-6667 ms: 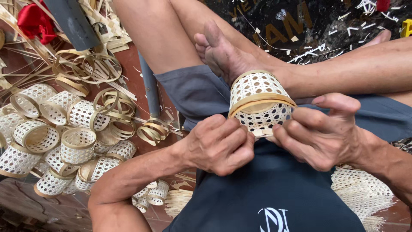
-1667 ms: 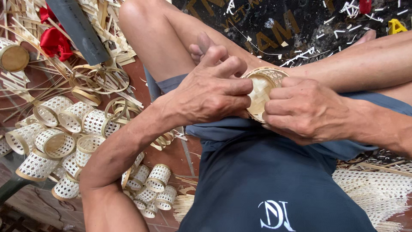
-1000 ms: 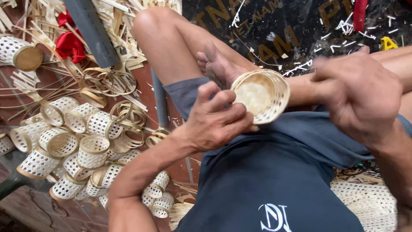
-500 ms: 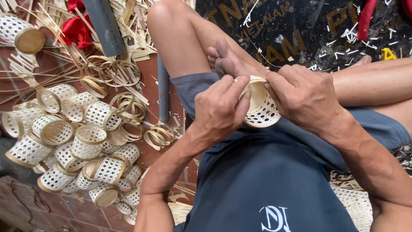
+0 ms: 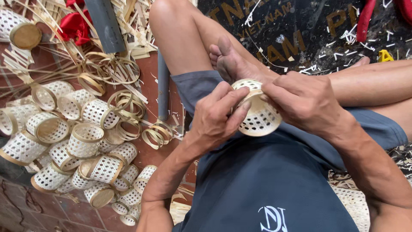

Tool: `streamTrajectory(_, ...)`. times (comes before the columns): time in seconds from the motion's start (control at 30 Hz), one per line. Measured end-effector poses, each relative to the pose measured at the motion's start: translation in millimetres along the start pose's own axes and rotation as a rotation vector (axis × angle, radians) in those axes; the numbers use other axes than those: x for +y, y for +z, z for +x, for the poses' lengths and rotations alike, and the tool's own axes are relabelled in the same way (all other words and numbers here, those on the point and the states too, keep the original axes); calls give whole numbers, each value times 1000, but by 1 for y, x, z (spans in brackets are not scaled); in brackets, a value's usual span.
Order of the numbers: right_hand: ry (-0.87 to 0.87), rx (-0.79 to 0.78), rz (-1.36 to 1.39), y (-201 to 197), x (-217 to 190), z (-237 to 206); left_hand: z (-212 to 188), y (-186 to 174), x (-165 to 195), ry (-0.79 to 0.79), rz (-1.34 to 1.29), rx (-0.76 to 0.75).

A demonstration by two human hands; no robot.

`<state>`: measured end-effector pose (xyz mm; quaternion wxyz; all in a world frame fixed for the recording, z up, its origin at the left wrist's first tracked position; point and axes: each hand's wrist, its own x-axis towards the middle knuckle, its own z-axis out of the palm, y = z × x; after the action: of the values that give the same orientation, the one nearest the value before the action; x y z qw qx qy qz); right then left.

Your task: The person sits on the floor weaving a perforated bamboo basket, tucking and tightening thin bamboo strips around the rim of the woven body. They then apply glue from a squeeze bottle along the rim and inside edge and place the finished basket onto a pile of completed baskets.

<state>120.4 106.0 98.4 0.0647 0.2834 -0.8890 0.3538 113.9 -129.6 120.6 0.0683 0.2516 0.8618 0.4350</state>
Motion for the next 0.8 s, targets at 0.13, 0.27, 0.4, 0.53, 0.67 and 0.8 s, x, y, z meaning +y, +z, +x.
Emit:
streamTrajectory(0.13, 250, 53, 501, -14, -3, -17, -23, 17, 4, 130, 18, 161)
streamTrajectory(0.27, 353, 3, 501, -16, -19, -36, -39, 31, -6, 313, 91, 257)
streamTrajectory(0.4, 268, 47, 314, -7, -31, -48, -42, 36, -8, 348, 62, 259)
streamTrajectory(0.53, 219, 93, 230, -3, -29, -52, -37, 34, -3, 253, 49, 181)
streamTrajectory(0.67, 222, 143, 155, 2, -30, -45, -26, 28, 0, 238, 126, 141)
streamTrajectory(0.8, 256, 151, 79, 3, -21, -35, -5, 27, -1, 141, 192, 71)
